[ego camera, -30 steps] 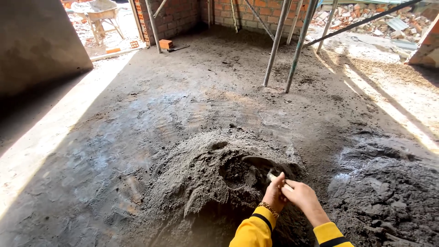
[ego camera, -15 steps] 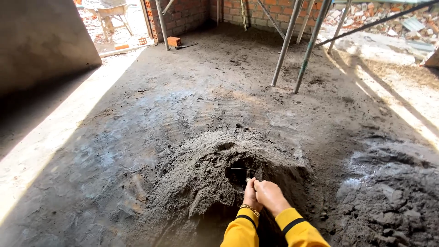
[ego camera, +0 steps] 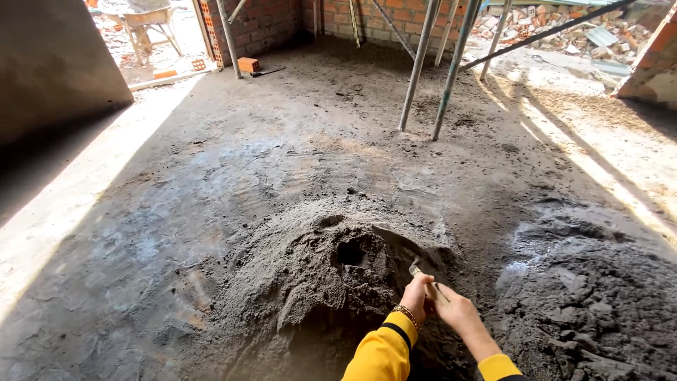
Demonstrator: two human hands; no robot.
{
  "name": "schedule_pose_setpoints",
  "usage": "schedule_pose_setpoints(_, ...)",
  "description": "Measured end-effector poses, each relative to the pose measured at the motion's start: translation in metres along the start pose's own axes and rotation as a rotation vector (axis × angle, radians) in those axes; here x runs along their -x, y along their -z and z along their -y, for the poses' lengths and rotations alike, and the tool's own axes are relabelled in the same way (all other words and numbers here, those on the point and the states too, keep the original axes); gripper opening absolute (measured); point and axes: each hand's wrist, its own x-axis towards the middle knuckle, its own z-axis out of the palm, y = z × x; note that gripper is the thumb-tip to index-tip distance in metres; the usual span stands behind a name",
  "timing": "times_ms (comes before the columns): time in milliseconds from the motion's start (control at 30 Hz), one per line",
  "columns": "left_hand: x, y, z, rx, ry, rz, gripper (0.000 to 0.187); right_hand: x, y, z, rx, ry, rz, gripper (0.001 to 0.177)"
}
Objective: Use a trowel to mix dry cement and sand into a mortar pile.
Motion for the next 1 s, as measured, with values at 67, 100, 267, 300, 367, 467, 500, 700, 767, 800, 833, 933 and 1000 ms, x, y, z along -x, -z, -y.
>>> schedule_pose_setpoints(67, -0.002, 0.008, 0.007, -0.072, 0.082, -0.106, 0.017, -0.002, -0.016, 0.010, -0.193, -0.187, 0.130, 0.062)
schedule_pose_setpoints(100, -0.004, 0.013, 0.008, -0.139, 0.162, -0.211, 0.013, -0.004, -0.024, 0.016, -0.382, -0.372, 0.260, 0.065)
schedule_pose_setpoints(267, -0.038, 0.076, 0.025, -0.360, 0.113, -0.424, 0.027, -0.018, -0.096, 0.009, -0.535, -0.360, 0.284, 0.035)
schedule_pose_setpoints(300, -0.038, 0.081, 0.022, -0.433, 0.082, -0.467, 0.035, -0.024, -0.104, 0.004, -0.535, -0.316, 0.250, 0.043)
schedule_pose_setpoints(367, -0.004, 0.063, 0.005, -0.523, 0.077, -0.552, 0.039, -0.039, -0.114, -0.017, -0.708, -0.321, 0.313, 0.041)
schedule_pose_setpoints(467, 0.034, 0.050, -0.011, -0.518, 0.042, -0.658, 0.043, -0.053, -0.128, -0.031, -0.861, -0.242, 0.397, 0.037)
schedule_pose_setpoints(500, 0.044, 0.047, -0.016, -0.429, 0.007, -0.673, 0.041, -0.057, -0.131, -0.032, -0.843, -0.160, 0.410, 0.036)
schedule_pose_setpoints(700, 0.012, 0.033, -0.019, 0.225, -0.165, -0.597, 0.030, 0.010, 0.001, 0.060, 0.024, 0.154, 0.161, 0.044)
schedule_pose_setpoints(767, 0.013, 0.022, -0.013, 0.080, -0.157, -0.606, 0.030, 0.015, 0.004, 0.058, 0.142, 0.218, 0.056, 0.031)
schedule_pose_setpoints(800, 0.013, 0.016, -0.008, -0.070, -0.151, -0.618, 0.044, 0.018, 0.005, 0.056, 0.254, 0.282, -0.047, 0.024)
schedule_pose_setpoints(833, 0.024, 0.005, -0.014, -0.068, -0.146, -0.611, 0.044, 0.017, 0.009, 0.051, 0.260, 0.277, -0.047, 0.024)
schedule_pose_setpoints(933, 0.040, -0.007, -0.021, -0.212, -0.122, -0.423, 0.060, 0.013, 0.016, 0.042, 0.250, 0.334, -0.201, 0.016)
schedule_pose_setpoints(1000, 0.022, 0.000, -0.011, -0.664, -0.373, -0.317, 0.061, 0.009, 0.023, 0.036, 0.167, 0.414, -0.348, 0.044)
